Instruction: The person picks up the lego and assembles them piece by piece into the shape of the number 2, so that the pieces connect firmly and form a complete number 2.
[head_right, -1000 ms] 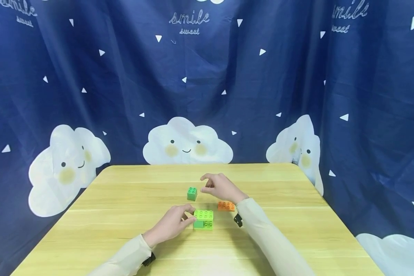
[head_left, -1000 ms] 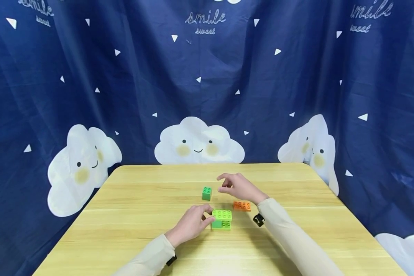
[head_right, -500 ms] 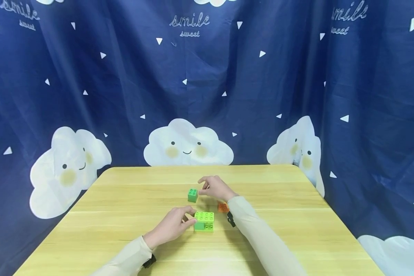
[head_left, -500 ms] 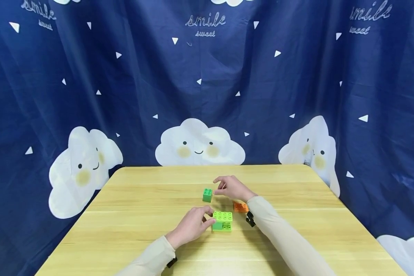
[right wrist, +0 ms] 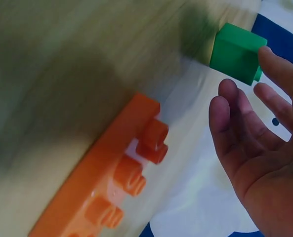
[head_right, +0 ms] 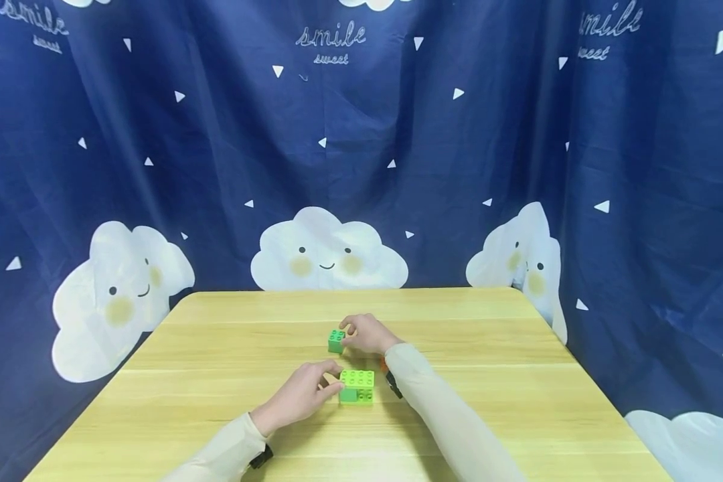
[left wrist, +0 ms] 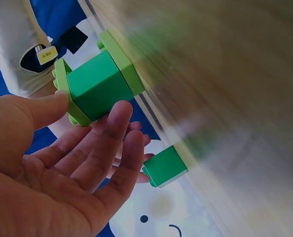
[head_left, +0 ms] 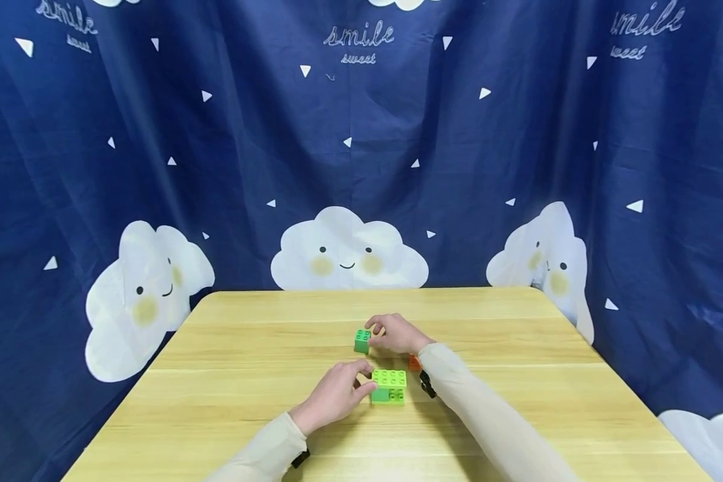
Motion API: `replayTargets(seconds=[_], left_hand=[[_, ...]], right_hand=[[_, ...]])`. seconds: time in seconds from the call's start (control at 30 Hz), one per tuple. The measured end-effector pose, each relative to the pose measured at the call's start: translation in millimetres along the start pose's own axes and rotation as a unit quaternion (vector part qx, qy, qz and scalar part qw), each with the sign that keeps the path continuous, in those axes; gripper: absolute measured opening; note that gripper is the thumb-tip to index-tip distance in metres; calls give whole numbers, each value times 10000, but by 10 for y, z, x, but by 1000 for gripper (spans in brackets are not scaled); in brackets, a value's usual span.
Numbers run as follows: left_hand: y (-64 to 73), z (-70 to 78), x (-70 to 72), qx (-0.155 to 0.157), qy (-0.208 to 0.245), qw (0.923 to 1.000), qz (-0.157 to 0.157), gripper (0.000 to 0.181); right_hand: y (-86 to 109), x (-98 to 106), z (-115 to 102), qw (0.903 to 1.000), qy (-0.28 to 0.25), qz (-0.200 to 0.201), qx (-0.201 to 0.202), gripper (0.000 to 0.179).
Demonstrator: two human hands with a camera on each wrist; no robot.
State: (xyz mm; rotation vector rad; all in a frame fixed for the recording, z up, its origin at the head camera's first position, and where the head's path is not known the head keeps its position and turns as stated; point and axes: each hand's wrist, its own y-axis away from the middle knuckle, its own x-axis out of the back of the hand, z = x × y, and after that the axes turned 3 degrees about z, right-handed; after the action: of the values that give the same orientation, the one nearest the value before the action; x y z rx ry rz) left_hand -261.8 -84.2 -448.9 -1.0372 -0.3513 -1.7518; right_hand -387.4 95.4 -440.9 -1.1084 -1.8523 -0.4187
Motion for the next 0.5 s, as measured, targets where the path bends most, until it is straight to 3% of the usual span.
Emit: replayTargets(seconds=[0.3,0.5], left_hand=[[-3,-23,-5,-56,-8,10000,28,26],[-6,-40,-9,-65,-11,10000,49,25]], right_hand=[[-25,-30,2,9995,-148,33,-291,29],[-43,-45,6,9995,-111,139,-244,25]])
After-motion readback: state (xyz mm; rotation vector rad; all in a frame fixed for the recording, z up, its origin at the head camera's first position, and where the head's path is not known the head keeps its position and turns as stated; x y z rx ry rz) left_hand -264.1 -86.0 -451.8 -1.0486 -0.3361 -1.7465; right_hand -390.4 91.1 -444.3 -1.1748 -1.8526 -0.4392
